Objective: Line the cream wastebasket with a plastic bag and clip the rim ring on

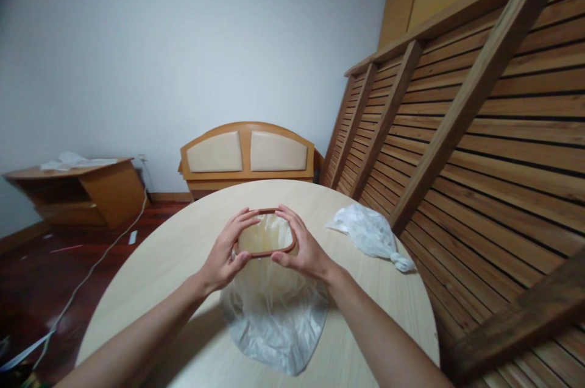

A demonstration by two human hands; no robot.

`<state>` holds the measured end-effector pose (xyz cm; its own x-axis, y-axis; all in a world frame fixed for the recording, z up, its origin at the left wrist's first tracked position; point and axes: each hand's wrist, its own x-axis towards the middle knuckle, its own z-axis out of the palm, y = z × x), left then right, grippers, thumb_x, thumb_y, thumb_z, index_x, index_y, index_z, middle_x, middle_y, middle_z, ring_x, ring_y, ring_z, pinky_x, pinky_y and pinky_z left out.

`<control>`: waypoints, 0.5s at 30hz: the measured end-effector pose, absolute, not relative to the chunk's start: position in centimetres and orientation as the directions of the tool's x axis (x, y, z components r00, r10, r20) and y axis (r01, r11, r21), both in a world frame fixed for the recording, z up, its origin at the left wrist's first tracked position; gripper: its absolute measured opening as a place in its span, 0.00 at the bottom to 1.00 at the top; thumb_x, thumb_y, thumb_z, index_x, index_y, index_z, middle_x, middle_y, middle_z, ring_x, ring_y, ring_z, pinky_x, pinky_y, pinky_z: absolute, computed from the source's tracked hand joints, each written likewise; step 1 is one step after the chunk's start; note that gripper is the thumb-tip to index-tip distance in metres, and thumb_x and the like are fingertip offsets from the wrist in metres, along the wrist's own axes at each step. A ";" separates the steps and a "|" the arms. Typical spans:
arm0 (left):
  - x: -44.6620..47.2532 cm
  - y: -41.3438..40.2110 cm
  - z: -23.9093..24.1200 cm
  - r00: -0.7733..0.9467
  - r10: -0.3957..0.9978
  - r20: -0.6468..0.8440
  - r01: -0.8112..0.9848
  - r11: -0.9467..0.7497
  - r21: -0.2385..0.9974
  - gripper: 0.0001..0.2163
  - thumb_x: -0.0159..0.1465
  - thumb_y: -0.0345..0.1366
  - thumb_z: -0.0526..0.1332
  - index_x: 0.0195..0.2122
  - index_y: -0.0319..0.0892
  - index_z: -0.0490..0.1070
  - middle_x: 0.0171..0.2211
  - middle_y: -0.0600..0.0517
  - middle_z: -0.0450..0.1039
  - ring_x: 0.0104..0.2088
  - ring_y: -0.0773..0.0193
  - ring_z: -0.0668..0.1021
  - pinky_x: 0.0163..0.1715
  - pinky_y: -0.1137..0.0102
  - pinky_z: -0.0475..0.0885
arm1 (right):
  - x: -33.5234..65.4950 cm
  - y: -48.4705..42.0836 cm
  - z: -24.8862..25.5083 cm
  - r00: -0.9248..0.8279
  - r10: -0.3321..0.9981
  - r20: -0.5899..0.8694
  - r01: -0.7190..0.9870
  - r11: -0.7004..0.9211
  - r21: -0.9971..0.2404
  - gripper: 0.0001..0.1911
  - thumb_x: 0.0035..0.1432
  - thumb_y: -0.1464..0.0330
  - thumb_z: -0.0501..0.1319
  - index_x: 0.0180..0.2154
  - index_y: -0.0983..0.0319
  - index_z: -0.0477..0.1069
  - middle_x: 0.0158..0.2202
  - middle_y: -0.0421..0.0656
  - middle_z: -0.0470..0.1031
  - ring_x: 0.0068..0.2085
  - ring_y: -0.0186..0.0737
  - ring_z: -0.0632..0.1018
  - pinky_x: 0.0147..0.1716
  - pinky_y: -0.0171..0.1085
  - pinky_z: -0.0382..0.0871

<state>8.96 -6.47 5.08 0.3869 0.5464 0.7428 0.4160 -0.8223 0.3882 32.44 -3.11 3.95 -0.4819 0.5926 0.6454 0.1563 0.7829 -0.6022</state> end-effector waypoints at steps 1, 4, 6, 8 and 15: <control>9.1 -6.4 5.0 0.377 0.549 0.746 0.408 -0.821 0.398 0.27 0.67 0.55 0.54 0.61 0.45 0.64 0.63 0.41 0.63 0.67 0.44 0.58 0.65 0.46 0.53 | 32.4 -3.1 3.9 -0.481 0.597 0.641 0.146 0.776 -0.614 0.44 0.53 0.44 0.64 0.65 0.56 0.56 0.70 0.52 0.51 0.70 0.55 0.53 0.68 0.55 0.46; 9.4 -6.4 4.6 0.340 0.557 0.757 0.378 -0.819 0.433 0.26 0.67 0.54 0.54 0.60 0.45 0.64 0.62 0.41 0.64 0.68 0.44 0.57 0.66 0.45 0.52 | 32.4 -3.1 3.9 -0.478 0.611 0.631 0.103 0.753 -0.650 0.43 0.55 0.41 0.60 0.65 0.56 0.57 0.70 0.52 0.50 0.71 0.54 0.52 0.68 0.55 0.44; 9.6 -6.4 4.4 0.318 0.558 0.767 0.354 -0.820 0.450 0.25 0.67 0.54 0.54 0.60 0.46 0.65 0.61 0.42 0.65 0.68 0.44 0.57 0.66 0.45 0.51 | 32.3 -3.3 4.0 -0.467 0.625 0.625 0.077 0.733 -0.676 0.41 0.57 0.40 0.56 0.64 0.56 0.57 0.70 0.51 0.50 0.71 0.53 0.51 0.68 0.54 0.44; 9.8 -6.4 4.2 0.302 0.551 0.778 0.332 -0.826 0.456 0.25 0.67 0.55 0.53 0.60 0.46 0.64 0.61 0.42 0.64 0.68 0.44 0.56 0.66 0.44 0.50 | 32.1 -3.4 4.0 -0.450 0.641 0.622 0.061 0.716 -0.695 0.40 0.59 0.41 0.56 0.64 0.55 0.58 0.70 0.50 0.51 0.71 0.52 0.52 0.69 0.53 0.44; 9.5 -5.8 3.2 0.317 0.553 0.770 0.344 -0.824 0.450 0.29 0.60 0.54 0.64 0.57 0.44 0.63 0.64 0.39 0.59 0.70 0.41 0.51 0.66 0.41 0.50 | 31.9 -3.5 3.6 -0.429 0.654 0.623 0.044 0.704 -0.709 0.44 0.54 0.37 0.57 0.63 0.55 0.58 0.72 0.50 0.47 0.72 0.54 0.49 0.68 0.54 0.44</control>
